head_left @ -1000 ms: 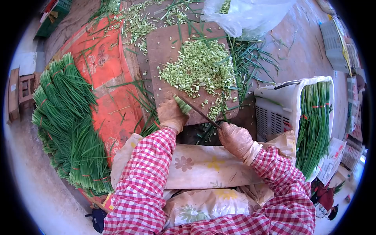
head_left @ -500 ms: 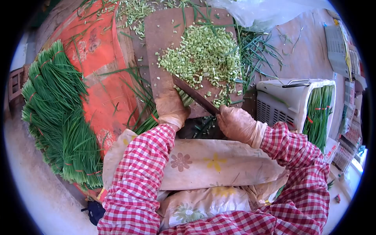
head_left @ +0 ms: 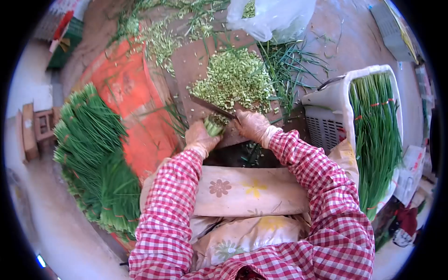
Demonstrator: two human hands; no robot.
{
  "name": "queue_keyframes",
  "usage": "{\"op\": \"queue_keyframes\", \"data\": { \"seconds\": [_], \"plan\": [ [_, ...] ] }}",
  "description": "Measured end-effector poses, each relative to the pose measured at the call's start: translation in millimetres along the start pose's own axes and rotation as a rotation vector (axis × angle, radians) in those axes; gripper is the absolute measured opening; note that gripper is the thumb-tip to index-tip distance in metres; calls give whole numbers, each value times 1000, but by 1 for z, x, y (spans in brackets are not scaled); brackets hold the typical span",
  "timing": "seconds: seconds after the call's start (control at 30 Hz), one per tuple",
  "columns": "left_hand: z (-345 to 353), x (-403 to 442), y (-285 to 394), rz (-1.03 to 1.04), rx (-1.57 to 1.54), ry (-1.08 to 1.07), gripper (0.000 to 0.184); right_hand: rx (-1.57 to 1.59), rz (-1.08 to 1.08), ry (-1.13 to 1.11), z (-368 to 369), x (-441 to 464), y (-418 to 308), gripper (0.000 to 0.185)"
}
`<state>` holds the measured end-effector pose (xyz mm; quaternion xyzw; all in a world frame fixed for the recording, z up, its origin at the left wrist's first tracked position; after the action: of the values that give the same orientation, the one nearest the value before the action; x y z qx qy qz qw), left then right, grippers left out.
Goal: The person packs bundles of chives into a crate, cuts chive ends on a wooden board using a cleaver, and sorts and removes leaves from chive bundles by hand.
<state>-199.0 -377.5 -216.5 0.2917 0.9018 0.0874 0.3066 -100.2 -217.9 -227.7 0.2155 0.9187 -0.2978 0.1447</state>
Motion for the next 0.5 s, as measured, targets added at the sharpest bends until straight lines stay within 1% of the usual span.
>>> {"op": "queue_keyframes", "data": {
  "seconds": [0.03, 0.07, 0.13, 0.17, 0.2, 0.23, 0.27, 0.3, 0.33, 0.37, 0.4, 0.43, 0.47, 0.5],
  "plan": [
    [-3, -10, 3, 63, 39, 45, 69, -87, 40, 8, 0, 7, 1, 21],
    [-5, -22, 3, 73, 61, 46, 69, -148, 1, 131, -1, 12, 3, 16],
    [-27, -45, 19, 399, -141, 353, 71, -165, 85, 139, -8, 23, 4, 25],
    [-40, -60, 27, 454, -204, 365, 74, -161, 80, 159, -3, 25, 5, 25],
    [-57, -73, 38, 460, -193, 380, 74, -204, 129, 226, 10, 29, 9, 33],
    [-74, -87, 50, 631, -105, 478, 74, -249, 177, 296, 11, 30, 6, 42],
    [-90, -100, 61, 800, -12, 574, 74, -349, 216, 257, 17, 25, 1, 54],
    [-106, -113, 72, 887, 12, 585, 79, -276, 90, 280, 13, 13, -5, 55],
    [-122, -122, 80, 883, 14, 611, 79, -211, -42, 299, 5, 2, -9, 55],
    [-135, -132, 91, 994, 90, 565, 82, 604, -81, -31, 40, 16, 17, 56],
    [-147, -145, 102, 1103, 168, 515, 85, 992, -109, -276, 25, -4, 12, 56],
    [-156, -162, 116, 1092, 291, 408, 74, 1407, -93, -540, 9, -25, 3, 55],
    [-153, -171, 125, 1092, 287, 430, 74, 1673, -88, -725, -3, -48, -6, 55],
    [-146, -182, 137, 1151, 476, 440, 66, 1839, -116, -850, -13, -71, -11, 55]
  ]
}}
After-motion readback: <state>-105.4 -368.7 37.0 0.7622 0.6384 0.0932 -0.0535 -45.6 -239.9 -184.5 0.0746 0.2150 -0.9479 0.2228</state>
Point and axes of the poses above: each hand's wrist, its own x-axis towards the middle knuckle, its own z-axis out of the palm, y = z × x, the point moved 2 cm from there along x, towards the middle knuckle, and after that the axes turned 11 degrees about z, right-handed, at the moved point
